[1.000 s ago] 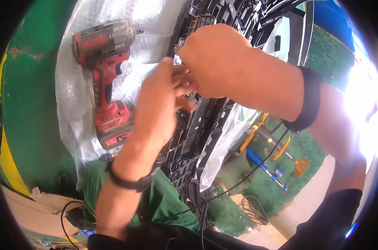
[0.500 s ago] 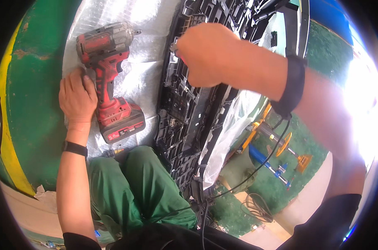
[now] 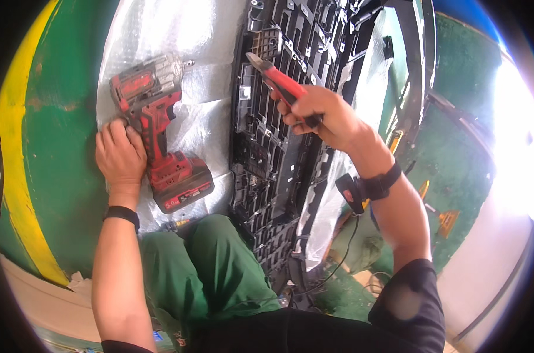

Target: The person is assembling a car part, using pliers to remove clips and a power drill to secure components. They work on a black plastic car part placed on bubble wrap on the floor.

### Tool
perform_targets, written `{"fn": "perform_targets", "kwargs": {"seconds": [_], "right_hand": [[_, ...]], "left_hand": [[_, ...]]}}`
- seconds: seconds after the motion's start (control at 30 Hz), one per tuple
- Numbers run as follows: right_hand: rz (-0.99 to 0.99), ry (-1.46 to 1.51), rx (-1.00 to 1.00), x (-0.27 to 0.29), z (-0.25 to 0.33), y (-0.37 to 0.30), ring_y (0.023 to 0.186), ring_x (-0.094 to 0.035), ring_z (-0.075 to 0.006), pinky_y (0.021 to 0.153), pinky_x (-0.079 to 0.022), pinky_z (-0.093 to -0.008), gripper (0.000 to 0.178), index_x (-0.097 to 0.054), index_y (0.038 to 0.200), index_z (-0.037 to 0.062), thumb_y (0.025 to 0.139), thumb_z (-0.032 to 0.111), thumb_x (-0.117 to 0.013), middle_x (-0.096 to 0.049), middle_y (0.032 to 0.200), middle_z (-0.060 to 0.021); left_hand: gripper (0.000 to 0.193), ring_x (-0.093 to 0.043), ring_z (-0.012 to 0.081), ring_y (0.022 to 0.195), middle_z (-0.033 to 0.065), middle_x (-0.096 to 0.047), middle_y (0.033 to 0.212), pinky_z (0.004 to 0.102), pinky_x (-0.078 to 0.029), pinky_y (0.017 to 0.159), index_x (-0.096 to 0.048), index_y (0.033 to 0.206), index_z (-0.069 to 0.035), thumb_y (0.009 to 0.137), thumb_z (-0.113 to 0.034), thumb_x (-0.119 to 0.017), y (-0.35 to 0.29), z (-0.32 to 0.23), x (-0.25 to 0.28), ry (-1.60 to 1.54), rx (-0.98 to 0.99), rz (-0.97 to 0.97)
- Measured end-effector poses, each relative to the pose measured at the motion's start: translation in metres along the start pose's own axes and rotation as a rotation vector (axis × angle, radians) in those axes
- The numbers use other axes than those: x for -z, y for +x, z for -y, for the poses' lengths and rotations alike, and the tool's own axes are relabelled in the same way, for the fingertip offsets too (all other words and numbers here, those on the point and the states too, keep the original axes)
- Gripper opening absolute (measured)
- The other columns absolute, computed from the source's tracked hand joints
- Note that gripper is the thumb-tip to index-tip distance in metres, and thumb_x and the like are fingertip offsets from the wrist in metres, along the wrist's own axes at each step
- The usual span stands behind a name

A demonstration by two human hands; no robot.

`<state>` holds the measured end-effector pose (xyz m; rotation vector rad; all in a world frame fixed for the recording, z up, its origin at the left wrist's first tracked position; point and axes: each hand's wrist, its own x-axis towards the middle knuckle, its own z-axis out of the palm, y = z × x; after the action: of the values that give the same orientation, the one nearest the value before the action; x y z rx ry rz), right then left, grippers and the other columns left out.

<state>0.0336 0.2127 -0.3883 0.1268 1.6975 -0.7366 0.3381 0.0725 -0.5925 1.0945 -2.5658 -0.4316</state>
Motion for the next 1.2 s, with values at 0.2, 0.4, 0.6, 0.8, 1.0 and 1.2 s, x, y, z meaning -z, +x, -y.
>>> {"fn": "perform_targets", "kwargs": {"seconds": [0.2,0.4,0.6,0.8,1.0,1.2], "right_hand": [[0.133,-0.111,0.08,0.025,-0.035,-0.001,0.09,-0.061,-0.0126,0.077,-0.046,-0.0255,0.044,-0.064,0.12,-0.0028,0.083,0.02,-0.065,-0.07,0.104,-0.0061],[0.02,-0.598,0.085,0.028,-0.032,0.003,0.082,-0.066,-0.0188,0.077,-0.048,-0.0326,0.042,-0.069,0.104,-0.0053,0.093,0.035,-0.068,-0.071,0.089,-0.0085],[0.108,-0.592,-0.009,0.023,-0.039,0.02,0.095,-0.071,-0.033,0.084,-0.052,-0.0425,0.039,-0.068,0.1,-0.0082,0.088,0.028,-0.063,-0.072,0.094,-0.0214],[0.207,-0.603,-0.026,0.028,-0.046,0.038,0.091,-0.069,-0.0329,0.08,-0.052,-0.0419,0.039,-0.065,0.106,-0.0035,0.086,0.03,-0.066,-0.07,0.094,-0.0204],[0.329,-0.705,-0.042,0.04,-0.029,0.05,0.092,-0.069,-0.0328,0.079,-0.052,-0.0415,0.041,-0.063,0.103,-0.0051,0.084,0.03,-0.067,-0.069,0.094,-0.0214],[0.492,-0.821,0.154,0.032,-0.044,0.062,0.101,-0.062,-0.0393,0.084,-0.052,-0.0417,0.017,-0.07,0.093,0.0044,0.087,0.017,-0.06,-0.06,0.104,-0.0216]], "left_hand": [[0.021,-0.057,0.0417,0.092,0.02,-0.058,0.1,0.0494,-0.048,0.081,-0.056,0.101,-0.003,0.101,-0.022,-0.048,-0.006,-0.004,0.0,0.119,0.005,0.059],[0.029,-0.054,0.0444,0.092,0.0229,-0.053,0.098,0.0526,-0.044,0.081,-0.052,0.097,-0.001,0.105,-0.027,-0.042,-0.007,-0.004,-0.003,0.171,-0.033,0.095],[0.031,-0.05,0.0419,0.081,0.0202,-0.048,0.088,0.0509,-0.042,0.072,-0.045,0.086,-0.003,0.104,-0.028,-0.042,-0.01,0.002,-0.006,0.261,-0.101,0.087],[0.035,-0.051,0.0431,0.087,0.0215,-0.047,0.091,0.0519,-0.044,0.076,-0.041,0.084,-0.003,0.1,-0.032,-0.05,-0.014,0.006,-0.007,0.349,-0.062,0.134],[0.035,-0.054,0.0442,0.095,0.0229,-0.05,0.1,0.0529,-0.046,0.082,-0.044,0.093,-0.001,0.095,-0.032,-0.062,-0.016,0.009,-0.006,0.42,-0.059,0.194],[0.041,-0.054,0.0448,0.097,0.0239,-0.051,0.103,0.0526,-0.046,0.083,-0.044,0.097,0.0,0.092,-0.036,-0.065,-0.017,0.011,-0.005,0.418,-0.079,0.208]]}}
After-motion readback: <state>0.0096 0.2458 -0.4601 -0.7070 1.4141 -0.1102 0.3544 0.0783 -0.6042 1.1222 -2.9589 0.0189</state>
